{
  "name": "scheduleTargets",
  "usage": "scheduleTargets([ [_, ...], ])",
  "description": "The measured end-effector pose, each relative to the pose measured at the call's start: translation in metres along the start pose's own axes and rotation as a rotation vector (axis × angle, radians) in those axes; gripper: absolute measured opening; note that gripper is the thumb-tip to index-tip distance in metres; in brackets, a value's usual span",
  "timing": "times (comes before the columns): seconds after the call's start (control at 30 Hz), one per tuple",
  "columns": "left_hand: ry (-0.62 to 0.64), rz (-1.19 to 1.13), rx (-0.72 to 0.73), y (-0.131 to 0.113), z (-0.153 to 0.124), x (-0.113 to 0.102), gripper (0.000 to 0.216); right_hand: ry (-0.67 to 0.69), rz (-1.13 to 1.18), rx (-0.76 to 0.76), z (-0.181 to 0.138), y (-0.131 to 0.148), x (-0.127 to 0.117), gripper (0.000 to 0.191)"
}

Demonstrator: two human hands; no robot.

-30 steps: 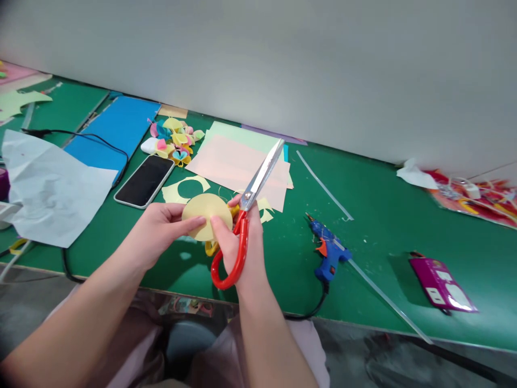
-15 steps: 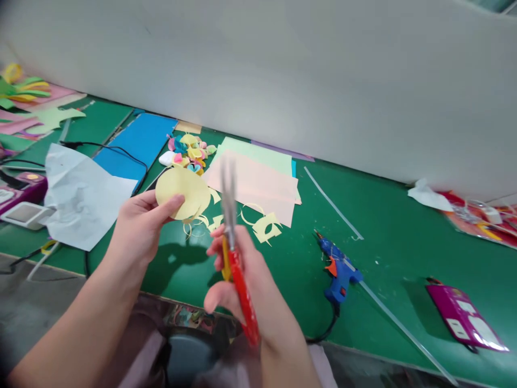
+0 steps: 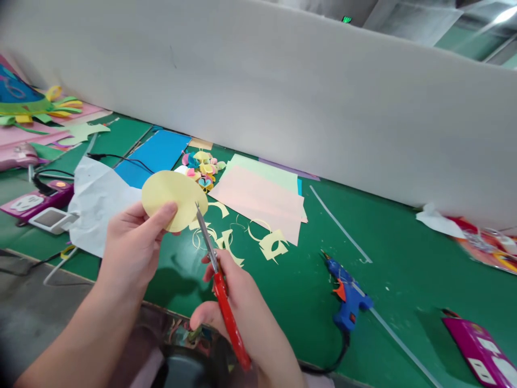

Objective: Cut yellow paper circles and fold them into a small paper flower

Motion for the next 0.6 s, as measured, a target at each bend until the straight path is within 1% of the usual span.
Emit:
scheduleTargets([
  [0.1,-0.017,0.094,0.039,0.000,-0.007,0.005,0.015,-0.033,0.095,-0.015,0.002,0.001,0.004,0.079],
  [0.17,-0.022,0.136,0.052,0.001,-0.011,0.009,0.013,-0.079,0.152,-0.006,0.004,0.004,0.007,0.084],
  [0.27,-0.032,0.142,0.062,0.006,-0.016,0.014,0.012,-0.158,0.239,0.037,0.005,0.010,0.011,0.087],
  [0.3,-0.038,0.131,0.064,0.007,-0.017,0.016,0.012,-0.162,0.252,0.045,0.004,0.012,0.013,0.086],
  [0.4,-0.071,0.076,0.057,0.011,-0.019,0.019,0.014,-0.197,0.251,0.014,0.002,0.017,0.018,0.079],
  [0.5,-0.094,0.020,0.033,0.013,-0.020,0.020,0.016,-0.236,0.224,-0.008,0.003,0.014,0.021,0.080],
  [0.6,-0.100,-0.008,0.021,0.013,-0.021,0.021,0.016,-0.243,0.197,-0.021,0.005,0.009,0.022,0.082],
])
Point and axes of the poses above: each hand's wrist, its own z-axis towards the middle knuckle, its own x-axis out of the palm, y = z × x, the point moved 2 cm from there along z, towards the middle knuckle, and after that the axes turned 12 degrees about y, right-handed, at the moved point
